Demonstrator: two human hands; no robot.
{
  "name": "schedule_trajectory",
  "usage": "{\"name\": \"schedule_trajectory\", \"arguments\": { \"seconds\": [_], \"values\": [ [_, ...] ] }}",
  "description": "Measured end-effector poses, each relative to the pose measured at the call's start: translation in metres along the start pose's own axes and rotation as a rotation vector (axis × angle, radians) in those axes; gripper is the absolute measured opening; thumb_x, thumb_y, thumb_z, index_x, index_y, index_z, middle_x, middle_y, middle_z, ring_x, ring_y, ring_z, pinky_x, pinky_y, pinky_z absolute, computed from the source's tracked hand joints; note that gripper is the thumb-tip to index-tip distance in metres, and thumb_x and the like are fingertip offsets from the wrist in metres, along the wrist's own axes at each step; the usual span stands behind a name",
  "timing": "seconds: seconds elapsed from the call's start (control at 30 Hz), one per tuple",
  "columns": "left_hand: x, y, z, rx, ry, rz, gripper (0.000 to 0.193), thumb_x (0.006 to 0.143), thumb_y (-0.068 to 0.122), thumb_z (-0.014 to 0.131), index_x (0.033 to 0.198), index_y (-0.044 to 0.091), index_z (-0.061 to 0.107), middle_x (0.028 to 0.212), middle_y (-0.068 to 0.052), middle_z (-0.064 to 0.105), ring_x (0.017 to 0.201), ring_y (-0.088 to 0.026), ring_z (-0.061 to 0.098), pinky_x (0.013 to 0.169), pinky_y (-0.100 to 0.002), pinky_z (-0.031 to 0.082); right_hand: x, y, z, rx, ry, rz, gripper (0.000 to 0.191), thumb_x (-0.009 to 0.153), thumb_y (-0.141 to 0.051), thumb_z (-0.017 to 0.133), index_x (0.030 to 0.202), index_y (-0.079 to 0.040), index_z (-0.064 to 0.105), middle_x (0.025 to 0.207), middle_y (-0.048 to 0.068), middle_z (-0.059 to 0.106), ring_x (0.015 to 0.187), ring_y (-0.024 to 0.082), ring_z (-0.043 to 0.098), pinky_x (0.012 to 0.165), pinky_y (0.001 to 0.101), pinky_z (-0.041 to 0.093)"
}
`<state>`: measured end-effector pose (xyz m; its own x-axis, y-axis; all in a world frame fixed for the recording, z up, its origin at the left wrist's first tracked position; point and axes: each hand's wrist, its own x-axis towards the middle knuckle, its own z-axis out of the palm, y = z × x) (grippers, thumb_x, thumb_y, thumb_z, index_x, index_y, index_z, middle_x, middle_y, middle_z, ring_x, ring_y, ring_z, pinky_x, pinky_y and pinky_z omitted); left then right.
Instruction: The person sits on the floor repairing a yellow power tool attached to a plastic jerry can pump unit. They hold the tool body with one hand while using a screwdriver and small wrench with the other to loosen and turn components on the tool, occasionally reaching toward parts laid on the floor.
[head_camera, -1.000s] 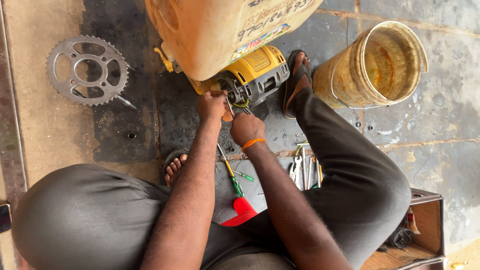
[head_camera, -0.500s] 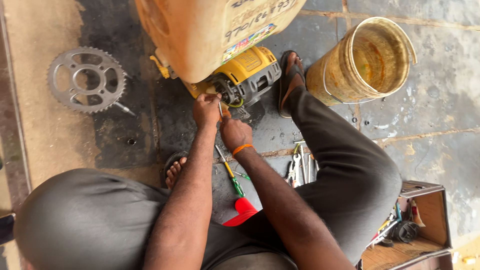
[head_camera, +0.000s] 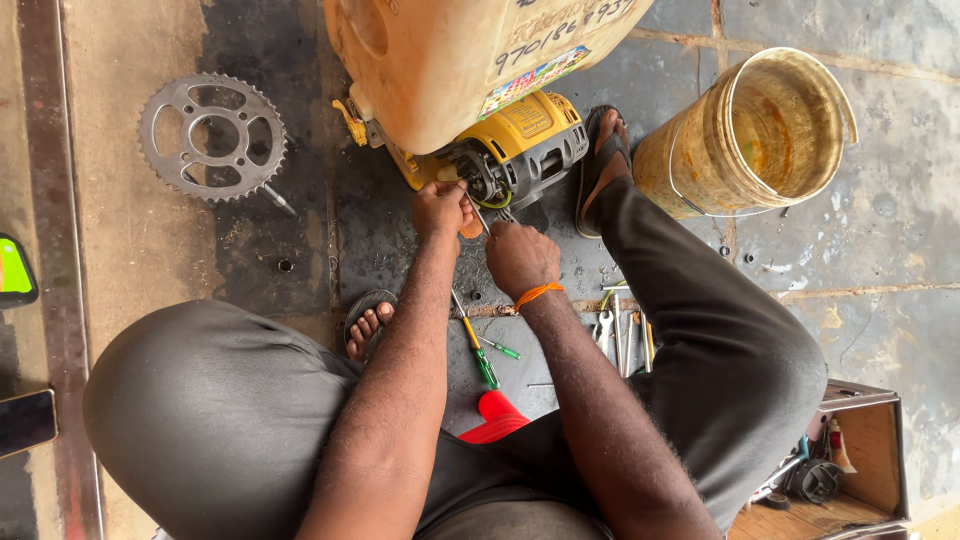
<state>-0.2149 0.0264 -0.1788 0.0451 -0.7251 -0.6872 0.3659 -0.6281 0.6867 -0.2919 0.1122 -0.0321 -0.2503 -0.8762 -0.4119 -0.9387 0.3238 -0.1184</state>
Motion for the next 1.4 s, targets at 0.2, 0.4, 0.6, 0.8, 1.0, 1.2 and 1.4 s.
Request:
{"name": "schedule_trajectory", "arguments": {
  "seconds": [0.2,0.4,0.6,0.8,1.0,1.2,1.4],
  "values": [
    [0.001,0.001,0.002,-0.124,-0.049,-0.031,0.013,0.093,0.009,0.075,0.088,0.004,0.064,0.073,-0.003,0.066,0.058,-0.009,0.061,0.051,-0.025,0.053,0.000,-0.004,-0.009,-0.008,-0.002,0.005,0.026,0.098,-0.032,0.057,0.103,-0.015,0.076,0.095,0.014,0.076,0.092,0.036,0.074,0.081,0.0509,0.057],
    [0.001,0.003,0.004,-0.037,-0.048,-0.048,0.013,0.093,0.011,0.074,0.089,0.003,0.065,0.075,-0.003,0.067,0.059,-0.008,0.062,0.051,-0.025,0.053,0.006,-0.002,-0.008,-0.049,-0.012,0.014,0.026,0.099,-0.033,0.058,0.103,-0.015,0.076,0.095,0.014,0.077,0.092,0.035,0.074,0.080,0.0505,0.057],
    [0.009,-0.001,0.003,-0.029,-0.073,-0.031,0.018,0.093,0.011,0.075,0.085,0.002,0.063,0.069,-0.003,0.065,0.054,-0.010,0.059,0.048,-0.026,0.050,0.017,0.000,0.006,-0.057,-0.024,0.026,0.025,0.097,-0.031,0.060,0.101,-0.013,0.077,0.095,0.015,0.077,0.092,0.035,0.075,0.080,0.0499,0.058],
    [0.018,-0.007,0.000,0.318,0.012,0.253,0.028,0.087,0.018,0.084,0.077,-0.001,0.067,0.061,-0.006,0.068,0.049,-0.013,0.063,0.048,-0.029,0.049,0.043,0.010,0.053,-0.069,-0.052,-0.010,0.024,0.095,-0.029,0.062,0.099,-0.011,0.078,0.095,0.017,0.076,0.092,0.037,0.074,0.080,0.0506,0.058],
    [0.011,-0.007,-0.006,0.556,0.121,0.331,0.032,0.081,0.032,0.086,0.080,0.003,0.070,0.067,-0.012,0.074,0.059,-0.021,0.070,0.060,-0.039,0.054,0.070,0.011,0.105,0.039,0.048,-0.070,0.024,0.098,-0.027,0.057,0.104,-0.012,0.075,0.092,0.020,0.076,0.089,0.040,0.074,0.077,0.0533,0.056],
    [-0.003,-0.001,-0.009,0.584,0.084,0.506,0.031,0.086,0.035,0.081,0.088,0.005,0.075,0.080,-0.010,0.077,0.072,-0.023,0.073,0.067,-0.039,0.056,0.062,0.013,0.104,0.086,0.126,-0.094,0.026,0.101,-0.031,0.055,0.103,-0.013,0.074,0.090,0.022,0.074,0.087,0.043,0.073,0.076,0.0552,0.056],
    [-0.006,0.001,-0.013,0.377,0.030,0.271,0.026,0.092,0.027,0.076,0.085,0.004,0.067,0.071,-0.004,0.073,0.058,-0.013,0.067,0.054,-0.031,0.053,0.029,0.003,0.078,0.108,0.059,-0.035,0.027,0.101,-0.032,0.055,0.107,-0.011,0.070,0.090,0.022,0.075,0.087,0.043,0.073,0.077,0.0563,0.055]
  ]
}}
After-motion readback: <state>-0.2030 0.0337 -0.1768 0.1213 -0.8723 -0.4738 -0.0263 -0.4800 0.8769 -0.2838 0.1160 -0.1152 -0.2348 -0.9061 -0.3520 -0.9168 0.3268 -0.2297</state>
